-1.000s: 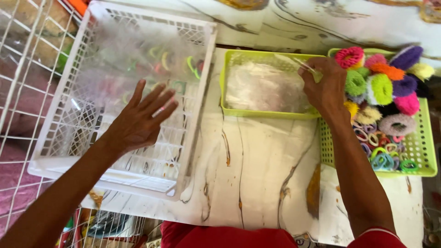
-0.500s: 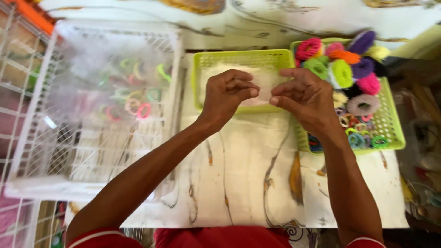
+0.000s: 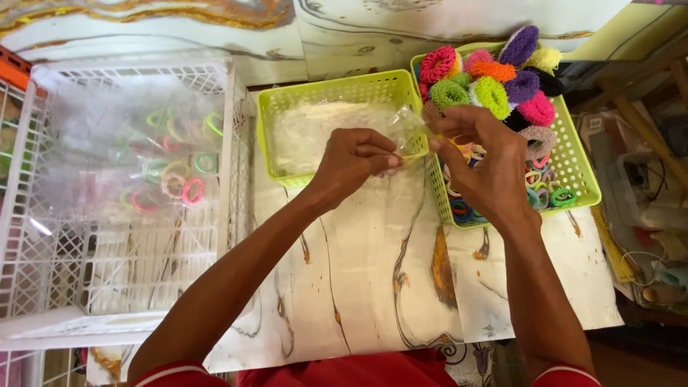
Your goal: Packing colorful hair ties into small plastic bags and organizing them in a basket.
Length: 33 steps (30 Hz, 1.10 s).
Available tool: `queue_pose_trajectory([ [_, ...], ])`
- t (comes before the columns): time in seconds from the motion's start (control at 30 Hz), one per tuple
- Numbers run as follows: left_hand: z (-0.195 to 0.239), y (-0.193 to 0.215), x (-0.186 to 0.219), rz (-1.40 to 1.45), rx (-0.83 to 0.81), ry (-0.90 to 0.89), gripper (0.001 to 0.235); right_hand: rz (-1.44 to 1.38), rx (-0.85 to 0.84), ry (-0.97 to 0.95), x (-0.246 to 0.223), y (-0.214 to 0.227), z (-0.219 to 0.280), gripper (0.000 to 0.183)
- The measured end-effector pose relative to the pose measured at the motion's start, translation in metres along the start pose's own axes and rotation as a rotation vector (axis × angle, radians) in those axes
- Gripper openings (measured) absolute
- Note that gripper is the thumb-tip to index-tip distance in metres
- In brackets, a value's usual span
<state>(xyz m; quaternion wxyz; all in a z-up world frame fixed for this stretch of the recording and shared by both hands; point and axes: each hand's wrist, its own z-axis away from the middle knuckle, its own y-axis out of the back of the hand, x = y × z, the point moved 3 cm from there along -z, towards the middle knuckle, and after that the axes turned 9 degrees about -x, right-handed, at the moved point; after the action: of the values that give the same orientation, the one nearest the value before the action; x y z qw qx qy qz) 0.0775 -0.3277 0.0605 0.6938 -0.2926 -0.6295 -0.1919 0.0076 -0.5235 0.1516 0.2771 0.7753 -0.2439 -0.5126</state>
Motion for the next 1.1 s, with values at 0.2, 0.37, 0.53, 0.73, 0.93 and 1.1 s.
queue_pose_trajectory([
  [0.2, 0.0, 0.006, -0.028, 0.04, 0.046, -0.027, 0.021, 0.081, -0.054, -0.023, -0.003, -0.008, 0.004, 0.037],
  [0.37, 0.003, 0.002, -0.038, 0.063, 0.03, -0.051, 0.02, 0.022, -0.025, -0.023, 0.006, -0.011, 0.003, 0.045],
  [0.53, 0.006, 0.005, -0.043, 0.036, 0.082, -0.069, 0.021, 0.076, -0.074, -0.04, 0.01, -0.017, 0.004, 0.015],
  [0.73, 0.011, -0.001, -0.043, -0.107, 0.139, -0.103, 0.023, 0.052, -0.247, -0.095, 0.001, -0.025, 0.004, 0.016],
  [0.93, 0.016, -0.008, -0.037, -0.185, 0.139, -0.166, 0.019, 0.157, -0.161, 0.008, 0.004, -0.026, 0.01, 0.025],
  [1.1, 0.018, -0.009, -0.037, -0.348, 0.141, -0.223, 0.02, 0.1, -0.265, 0.042, -0.006, -0.025, 0.007, 0.022],
])
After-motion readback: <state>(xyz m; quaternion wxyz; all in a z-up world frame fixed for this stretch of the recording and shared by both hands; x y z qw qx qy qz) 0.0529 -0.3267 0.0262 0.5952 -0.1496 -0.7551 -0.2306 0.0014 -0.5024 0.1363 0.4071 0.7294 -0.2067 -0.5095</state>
